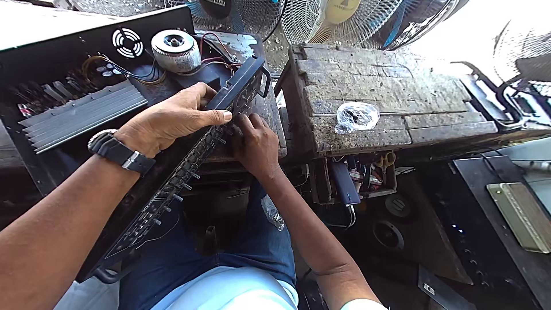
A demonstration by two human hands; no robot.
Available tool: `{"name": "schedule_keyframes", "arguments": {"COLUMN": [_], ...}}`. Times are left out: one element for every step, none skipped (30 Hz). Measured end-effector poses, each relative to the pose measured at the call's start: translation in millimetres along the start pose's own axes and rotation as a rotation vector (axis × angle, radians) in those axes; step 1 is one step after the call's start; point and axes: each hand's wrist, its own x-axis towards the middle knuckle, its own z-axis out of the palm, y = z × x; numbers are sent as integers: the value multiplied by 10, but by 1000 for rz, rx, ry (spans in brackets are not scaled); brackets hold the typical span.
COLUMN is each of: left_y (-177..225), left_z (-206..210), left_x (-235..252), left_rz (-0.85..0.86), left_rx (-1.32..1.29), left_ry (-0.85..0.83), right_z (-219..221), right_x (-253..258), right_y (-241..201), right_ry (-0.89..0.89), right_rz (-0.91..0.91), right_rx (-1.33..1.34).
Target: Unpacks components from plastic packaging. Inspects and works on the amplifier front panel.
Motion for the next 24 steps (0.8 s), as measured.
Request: {"name": "schedule_keyframes", "arguments": {"left_y": [2,6,8,2,-6,-10,-8,-4,-1,-2,-6,-5,4,9,8,4,0,-3,1,3,5,-2,-6,-4], "left_z": [3,2,0,-3,-7,-9,-11,-10,-7,-5,-4,-3,-3,-1,-1,-2,-2,-4,-6,-6,-3,-5,-5,-5], "left_x": [0,-3,-4,-2,-2,-3,-5,-7,-6,-2,0,1,0,-1,-3,-7,-10,-12,-15,-15,-12,-5,-2,-2], "left_rz": [-1,-2,1,6,9,9,7,8,10,12,12,12,12,15,17,18,23,25,22,19,17,19,23,26], "left_rx": [-1,-2,-2,-3,-4,-7,-8,-8,-4,4,10,11,5,3,2,4,6,6,6,6,10,15,16,15], "left_ry": [-1,-3,-3,-2,-2,-2,-3,-6,-7,-8,-9,-11,-12,-10,-7,-6,-4,-6,-6,-7,-6,-6,-9,-10], "right_z": [-8,-17,-20,-14,-3,7,8,6,4,1,-3,-8,-15,-15,-7,5,12,13,10,6,4,-3,-8,-12], "right_x": [17,32,39,34,16,-4,-16,-20,-16,-6,7,19,30,31,22,4,-13,-23,-27,-26,-18,-3,12,25], "right_y": [-14,-29,-36,-34,-26,-19,-14,-10,-4,-2,-8,-15,-22,-25,-23,-18,-15,-13,-12,-12,-12,-15,-19,-25], "right_ry": [-36,-64,-78,-66,-34,2,25,31,26,9,-15,-42,-65,-69,-53,-21,11,35,46,42,25,-5,-34,-58], "right_rz": [20,37,48,47,36,23,8,-2,-7,-4,6,20,34,42,42,37,30,18,8,2,4,15,27,38], "right_rx": [-22,-40,-53,-58,-51,-34,-18,-6,-3,-7,-19,-32,-44,-48,-48,-40,-26,-11,-2,1,-5,-17,-30,-41]}}
